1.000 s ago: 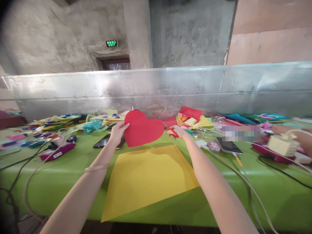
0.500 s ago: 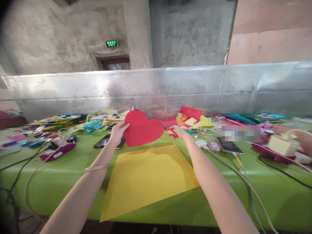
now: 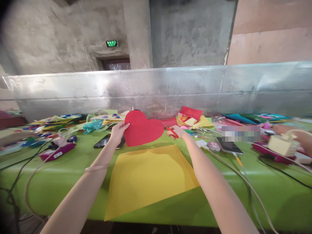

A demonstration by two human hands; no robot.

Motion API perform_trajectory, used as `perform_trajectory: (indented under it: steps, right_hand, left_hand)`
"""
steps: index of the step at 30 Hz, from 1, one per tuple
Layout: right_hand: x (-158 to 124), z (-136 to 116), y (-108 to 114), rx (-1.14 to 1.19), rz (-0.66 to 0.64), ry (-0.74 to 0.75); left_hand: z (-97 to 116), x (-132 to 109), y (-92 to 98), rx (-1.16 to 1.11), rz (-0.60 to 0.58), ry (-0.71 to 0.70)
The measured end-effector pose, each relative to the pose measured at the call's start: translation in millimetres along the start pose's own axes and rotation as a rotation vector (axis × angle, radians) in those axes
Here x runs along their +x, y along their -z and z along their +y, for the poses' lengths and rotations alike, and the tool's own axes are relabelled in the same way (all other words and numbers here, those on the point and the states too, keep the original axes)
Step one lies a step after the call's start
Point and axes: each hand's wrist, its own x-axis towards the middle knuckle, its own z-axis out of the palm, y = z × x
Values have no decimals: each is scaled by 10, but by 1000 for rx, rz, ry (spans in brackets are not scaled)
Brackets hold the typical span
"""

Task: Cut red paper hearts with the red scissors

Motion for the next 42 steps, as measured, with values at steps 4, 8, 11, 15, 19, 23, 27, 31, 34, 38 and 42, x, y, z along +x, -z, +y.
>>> perform_trajectory:
  steps: [4,8,11,15,19,23,27,31,34,38,42]
  right_hand:
    - [-4,-6,0,-14,12,-9]
    - [1,6,2,-18,18,-14]
    - [10,22,3,-17,17,-16]
    - [19,35,3,-21,17,-21]
    - [18,34,6,-28,30,-34]
    - [11,26,9,-31,30,-47]
    - [13,31,6,-25,24,-50]
    - [21,37,8,-24,23,-62]
    - [11,17,9,-30,31,-75]
    - [-19,-24,1,-42,40,-85]
    - [-26,-29,-10,-49,38,-91]
  left_hand:
    - [-1,-3,1,-4,-3,4]
    - [4,-10,0,-7,-7,-1]
    - [13,-16,0,2,-2,-2]
    - [28,-23,-4,18,4,2]
    - [29,-22,-4,31,9,10]
    - [16,-12,4,36,7,9]
    - [21,-13,7,42,10,6]
    - [45,-29,0,52,19,-1]
    - [60,-41,-4,57,22,-5]
    - [63,-45,-2,60,25,-11]
    - [45,-31,12,64,30,-20]
